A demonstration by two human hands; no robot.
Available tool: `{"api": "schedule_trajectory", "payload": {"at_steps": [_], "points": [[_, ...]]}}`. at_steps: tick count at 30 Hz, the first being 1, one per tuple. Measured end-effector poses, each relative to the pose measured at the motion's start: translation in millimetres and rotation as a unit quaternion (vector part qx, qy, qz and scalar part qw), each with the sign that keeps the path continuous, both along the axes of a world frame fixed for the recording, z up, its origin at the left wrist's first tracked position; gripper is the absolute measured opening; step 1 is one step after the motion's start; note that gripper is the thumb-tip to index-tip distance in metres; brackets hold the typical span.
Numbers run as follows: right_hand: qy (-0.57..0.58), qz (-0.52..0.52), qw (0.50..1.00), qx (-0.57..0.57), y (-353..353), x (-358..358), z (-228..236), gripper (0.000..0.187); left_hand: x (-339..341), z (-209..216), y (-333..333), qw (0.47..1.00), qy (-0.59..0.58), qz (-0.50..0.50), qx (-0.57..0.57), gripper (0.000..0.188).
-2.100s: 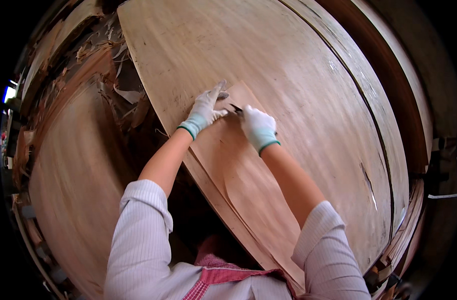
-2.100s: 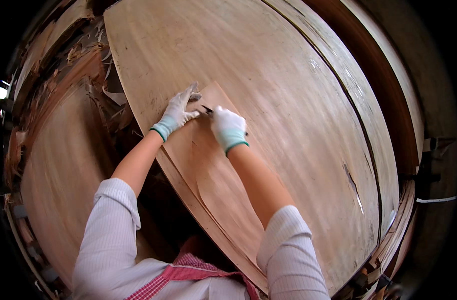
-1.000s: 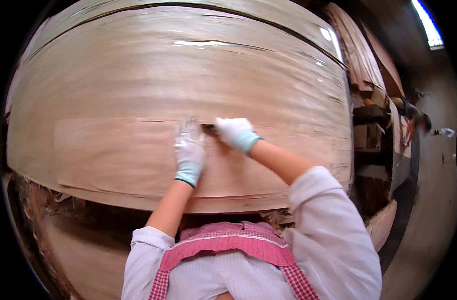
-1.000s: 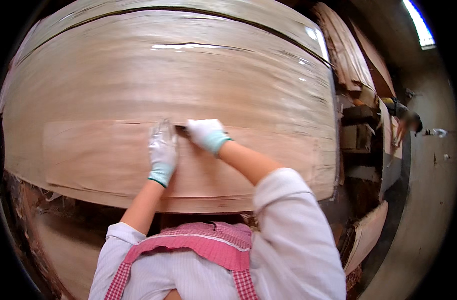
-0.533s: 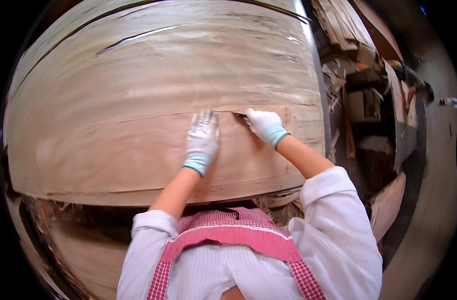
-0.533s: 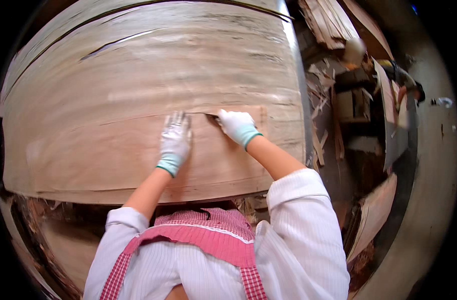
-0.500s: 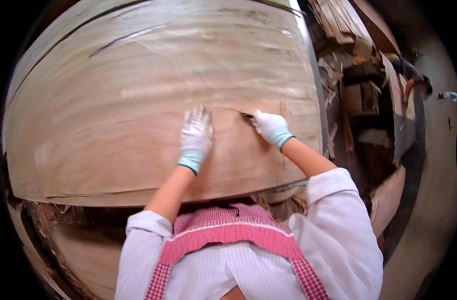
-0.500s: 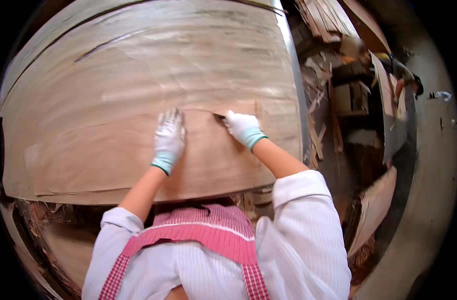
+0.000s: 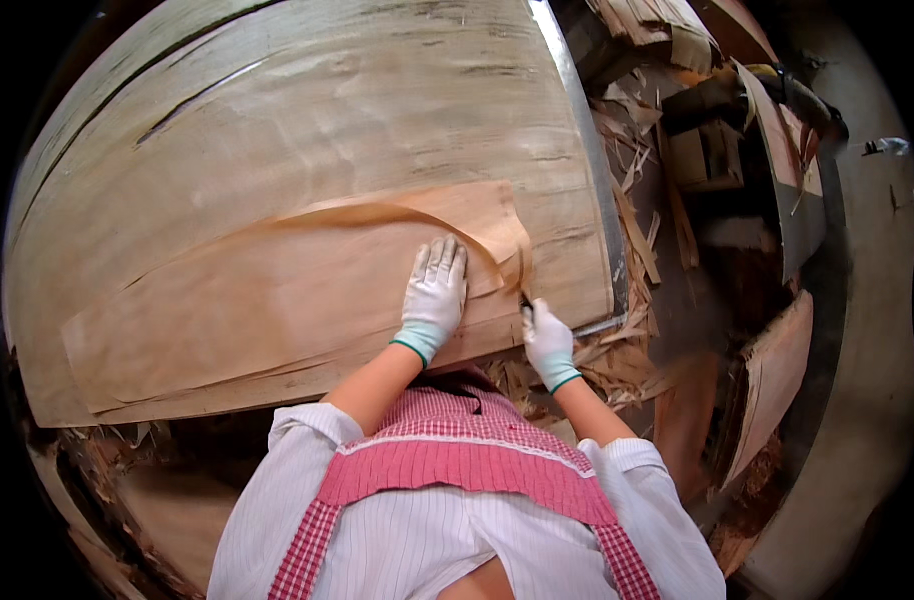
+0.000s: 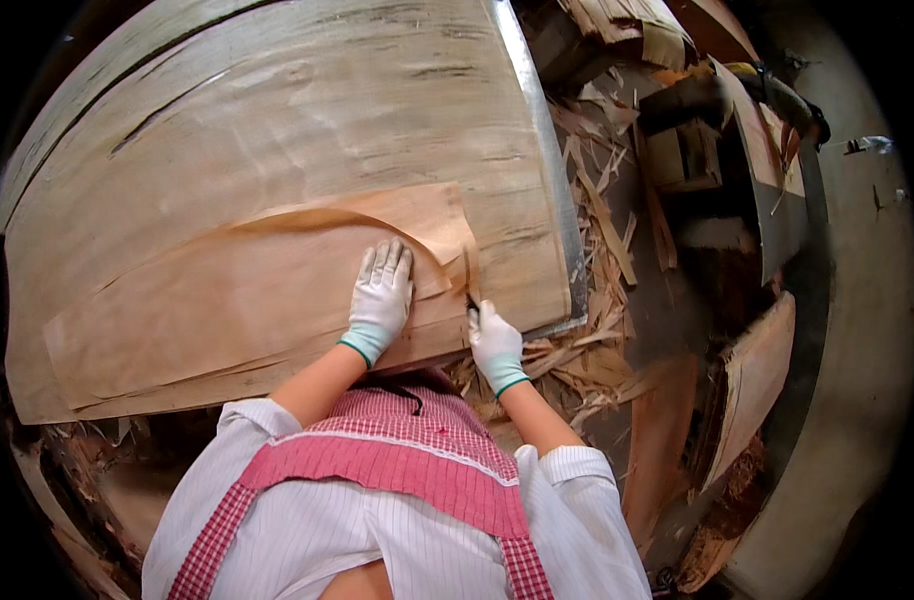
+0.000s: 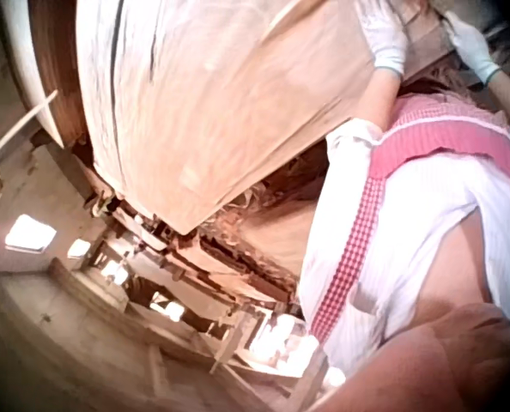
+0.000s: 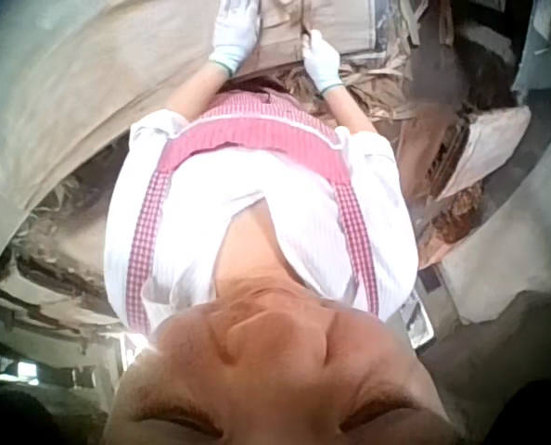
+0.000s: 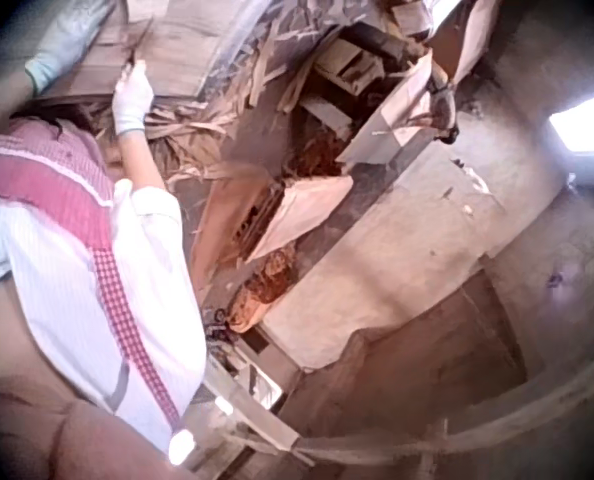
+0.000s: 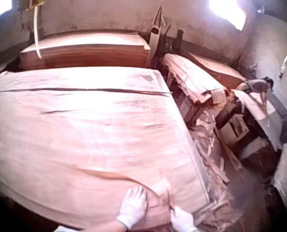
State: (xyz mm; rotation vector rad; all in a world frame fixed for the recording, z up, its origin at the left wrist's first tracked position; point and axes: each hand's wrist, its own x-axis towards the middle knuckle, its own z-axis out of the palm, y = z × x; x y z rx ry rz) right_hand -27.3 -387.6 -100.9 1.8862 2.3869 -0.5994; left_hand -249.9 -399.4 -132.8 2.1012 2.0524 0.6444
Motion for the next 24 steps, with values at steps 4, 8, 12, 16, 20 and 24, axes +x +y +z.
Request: {"api": "schedule_trajectory", "payload": {"at_steps": [4,8,12,16,20,24], "points": [[0.236,-0.153,0.959,0.037,89.5,-44.6,51.4,0.033,-3.9,5.6,-0.3,1.000,0.008,-0.005,-0.009,0.051],[0.200,-0.167,0.965,-0.023,174.6,-77.3,30.6,0.056,-2.5,2.6,-0.1,1.000,0.002,-0.008,-0.003,0.050],[0.142,-0.088,0.986,-0.027,194.7,-91.9,3.9,0.056,-0.6,6.0,-1.9,1.000,0.001,-0.013,-0.010,0.050],[0.168,-0.048,0.984,-0.022,194.6,-95.7,-1.6,0.032,-0.5,3.2,-1.1,1.000,0.004,0.004,0.003,0.050],[0.223,-0.052,0.965,0.128,175.8,-74.9,-19.0,0.028,0.7,7.3,0.1,1.000,0.003,-0.005,-0.001,0.051],[0.325,-0.152,0.932,0.051,178.5,-75.0,-18.2,0.031,0.7,9.4,-0.5,1.000,0.021,-0.007,-0.010,0.051]]}}
